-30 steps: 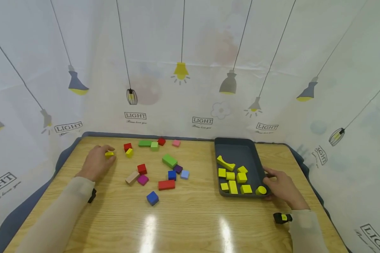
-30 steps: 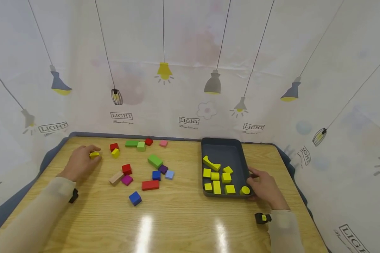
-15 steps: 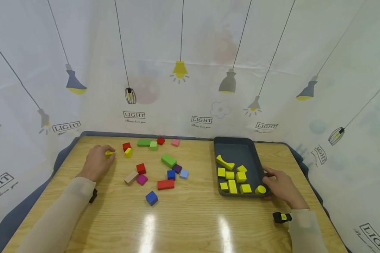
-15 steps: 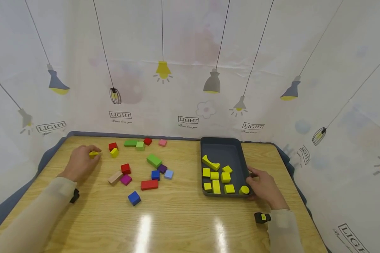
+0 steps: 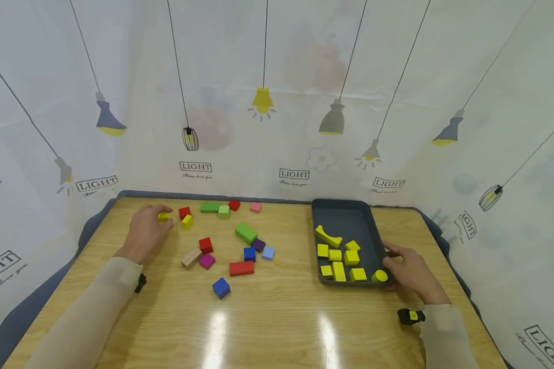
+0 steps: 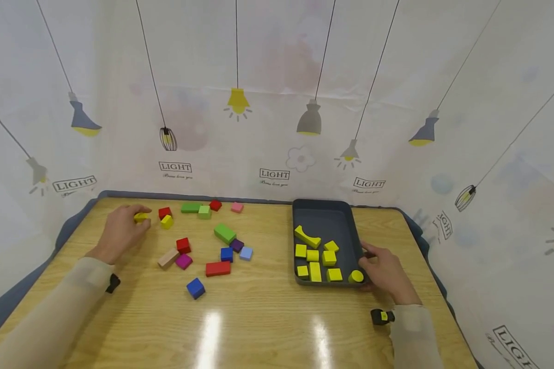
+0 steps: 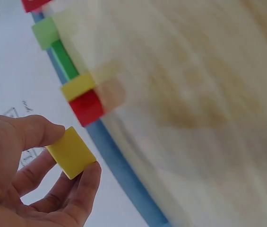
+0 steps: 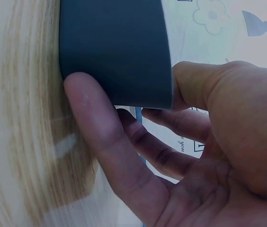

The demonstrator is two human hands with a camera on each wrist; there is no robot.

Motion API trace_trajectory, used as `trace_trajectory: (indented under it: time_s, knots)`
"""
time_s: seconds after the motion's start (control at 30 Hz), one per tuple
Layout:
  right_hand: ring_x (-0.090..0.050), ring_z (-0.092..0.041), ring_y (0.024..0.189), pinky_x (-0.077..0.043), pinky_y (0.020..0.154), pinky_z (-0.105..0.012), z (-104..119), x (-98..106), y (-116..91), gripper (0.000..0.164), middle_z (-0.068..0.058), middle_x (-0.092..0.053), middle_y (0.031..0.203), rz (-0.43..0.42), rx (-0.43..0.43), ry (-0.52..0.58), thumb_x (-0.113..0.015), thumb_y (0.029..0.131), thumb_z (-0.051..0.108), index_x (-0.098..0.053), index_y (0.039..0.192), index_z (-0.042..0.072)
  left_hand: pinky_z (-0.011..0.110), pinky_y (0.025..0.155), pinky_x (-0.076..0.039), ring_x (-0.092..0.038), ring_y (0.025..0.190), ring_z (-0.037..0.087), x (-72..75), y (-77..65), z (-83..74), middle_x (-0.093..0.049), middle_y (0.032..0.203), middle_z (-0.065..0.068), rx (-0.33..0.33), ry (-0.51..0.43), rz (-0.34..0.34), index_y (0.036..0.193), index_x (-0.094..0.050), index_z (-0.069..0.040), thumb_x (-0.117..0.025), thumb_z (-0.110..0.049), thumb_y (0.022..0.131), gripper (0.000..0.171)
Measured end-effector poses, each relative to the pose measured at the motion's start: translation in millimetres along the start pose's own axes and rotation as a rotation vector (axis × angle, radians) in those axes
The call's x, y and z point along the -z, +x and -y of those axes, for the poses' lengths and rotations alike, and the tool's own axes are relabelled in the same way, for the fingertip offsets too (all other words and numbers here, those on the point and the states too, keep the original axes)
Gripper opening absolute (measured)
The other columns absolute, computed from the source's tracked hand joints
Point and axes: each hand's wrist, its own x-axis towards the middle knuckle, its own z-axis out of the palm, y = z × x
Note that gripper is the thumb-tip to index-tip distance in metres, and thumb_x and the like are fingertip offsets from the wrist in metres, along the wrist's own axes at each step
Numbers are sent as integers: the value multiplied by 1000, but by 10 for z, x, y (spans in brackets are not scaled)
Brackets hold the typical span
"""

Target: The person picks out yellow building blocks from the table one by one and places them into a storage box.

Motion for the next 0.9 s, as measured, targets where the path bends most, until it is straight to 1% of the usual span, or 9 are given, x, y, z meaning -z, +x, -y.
trace_trajectory:
  time_s: [0.1,0.3,0.37,0.47,0.57,0.6,0.7,0.8,0.9]
  knots:
    - [-86,-30,72,-74,73,-42,8,-13,0,71,-43,-54,165,-9,4,-11,-55,116,16,-33,182,1,72,116,-57,-62,137,57,17,9,-107,-66,150,37,-27,-6,-20,150,-69,7,-70,-9,110,42]
    - [-86,-30,72,-73,72,-41,6,-22,-8,71,-43,-54,165,-7,4,0,-55,116,16,-33,182,1,61,103,-64,-64,125,47,11,-7,-435,-66,146,34,-80,-46,-39,150,-69,5,-71,-9,110,42]
    - [-86,-30,72,-73,72,-41,18,-16,-18,71,-43,-54,165,-4,6,9,-55,116,16,-33,182,1,59,98,-66,-65,120,46,3,-11,-557,-66,144,33,-112,-60,-48,148,-70,6,-71,-8,109,41]
    - [-86,-30,72,-73,71,-41,29,-3,-20,70,-44,-54,165,-6,15,7,-55,116,15,-34,181,1,60,99,-66,-68,118,45,-24,-6,-744,-68,142,32,-169,-73,-60,144,-71,6,-72,-6,108,37]
    - [-85,-30,71,-73,71,-41,22,-4,-9,70,-44,-54,164,-12,18,-2,-55,116,15,-34,181,0,60,100,-67,-70,116,45,-68,9,-934,-70,137,30,-207,-85,-48,141,-73,5,-74,-5,108,34]
    - [-85,-29,71,-73,72,-41,19,-7,-6,70,-44,-54,164,-14,17,-8,-54,116,15,-34,181,0,59,102,-67,-70,118,44,-88,14,-999,-70,137,28,-211,-85,-41,140,-73,4,-74,-6,108,33]
    - [-86,-29,72,-73,73,-41,20,-14,-7,70,-43,-54,165,-12,4,-12,-55,116,16,-34,182,1,57,103,-67,-69,117,42,-157,24,-1201,-70,138,26,-215,-101,-10,141,-73,2,-76,-7,108,34]
    - [-86,-29,73,-73,73,-41,26,-10,-16,70,-43,-54,164,-12,5,-19,-54,117,16,-33,181,0,53,103,-68,-70,116,40,-247,33,-1400,-70,140,23,-229,-116,10,141,-74,-1,-79,-9,108,34]
    - [-86,-30,73,-73,72,-41,24,-7,-20,70,-44,-54,164,-13,2,-13,-55,117,16,-33,181,0,51,101,-68,-70,115,40,-354,47,-1595,-71,139,22,-267,-135,33,140,-75,-2,-80,-9,108,33]
